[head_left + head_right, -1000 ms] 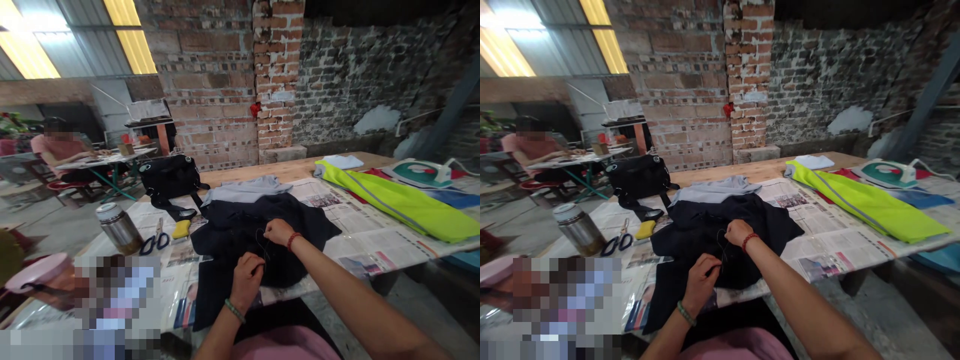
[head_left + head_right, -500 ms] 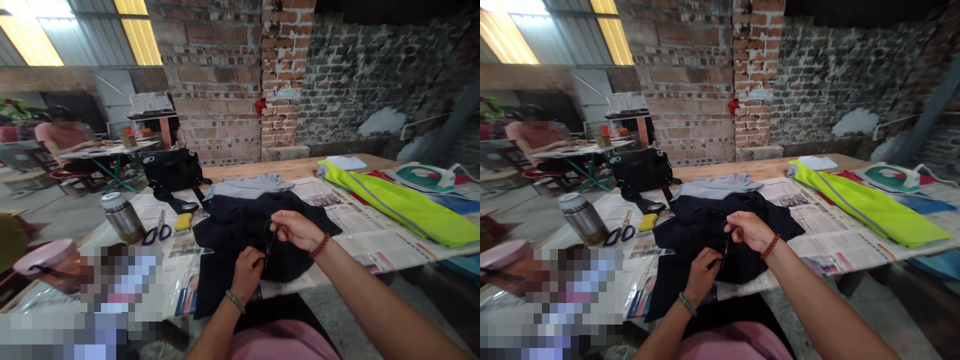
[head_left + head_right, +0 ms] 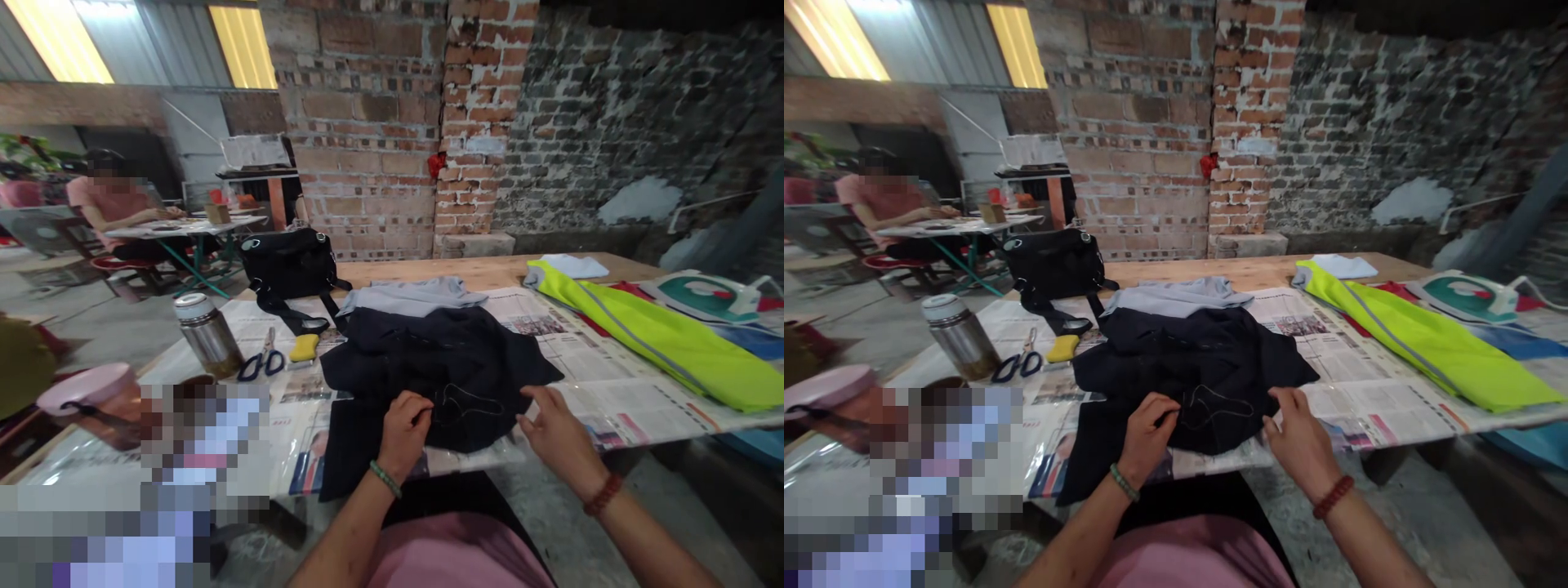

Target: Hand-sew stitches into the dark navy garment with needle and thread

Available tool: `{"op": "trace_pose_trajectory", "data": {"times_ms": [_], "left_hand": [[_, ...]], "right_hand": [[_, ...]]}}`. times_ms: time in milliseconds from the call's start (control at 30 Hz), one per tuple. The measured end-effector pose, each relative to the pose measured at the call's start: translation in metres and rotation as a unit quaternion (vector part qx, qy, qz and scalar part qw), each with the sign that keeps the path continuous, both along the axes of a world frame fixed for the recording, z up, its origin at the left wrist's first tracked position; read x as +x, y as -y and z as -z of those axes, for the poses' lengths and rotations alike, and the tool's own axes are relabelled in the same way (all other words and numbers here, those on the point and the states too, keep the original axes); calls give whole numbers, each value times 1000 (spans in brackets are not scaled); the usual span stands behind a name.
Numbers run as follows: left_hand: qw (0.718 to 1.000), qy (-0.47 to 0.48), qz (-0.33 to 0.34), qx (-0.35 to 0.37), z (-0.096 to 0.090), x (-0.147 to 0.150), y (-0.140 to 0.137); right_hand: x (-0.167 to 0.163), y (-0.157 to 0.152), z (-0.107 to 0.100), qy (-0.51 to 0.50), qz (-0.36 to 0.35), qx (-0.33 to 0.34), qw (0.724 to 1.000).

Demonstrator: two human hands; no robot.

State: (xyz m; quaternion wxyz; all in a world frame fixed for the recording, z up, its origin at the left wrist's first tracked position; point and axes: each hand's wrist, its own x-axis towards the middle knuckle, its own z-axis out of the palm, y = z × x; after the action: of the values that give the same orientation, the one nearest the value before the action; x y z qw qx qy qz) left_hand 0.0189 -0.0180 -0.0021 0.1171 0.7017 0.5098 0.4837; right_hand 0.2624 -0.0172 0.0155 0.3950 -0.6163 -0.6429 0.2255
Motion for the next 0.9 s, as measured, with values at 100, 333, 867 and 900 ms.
{"op": "trace_pose_trajectory", "data": {"times_ms": [100, 333, 867, 900], "left_hand": [[1000, -2, 0, 3, -2, 0, 1], [1000, -17, 4, 13, -4, -3, 1], [996, 9, 2, -87, -5, -6, 1], [995, 9, -8, -100, -4, -9, 2]], "right_hand": [[-18, -7, -16, 30, -13, 117, 993], [-83, -39, -41, -76, -264, -157, 949], [-105, -41, -11, -81, -176, -48, 980], [-105, -42, -10, -87, -173, -52, 980]]}}
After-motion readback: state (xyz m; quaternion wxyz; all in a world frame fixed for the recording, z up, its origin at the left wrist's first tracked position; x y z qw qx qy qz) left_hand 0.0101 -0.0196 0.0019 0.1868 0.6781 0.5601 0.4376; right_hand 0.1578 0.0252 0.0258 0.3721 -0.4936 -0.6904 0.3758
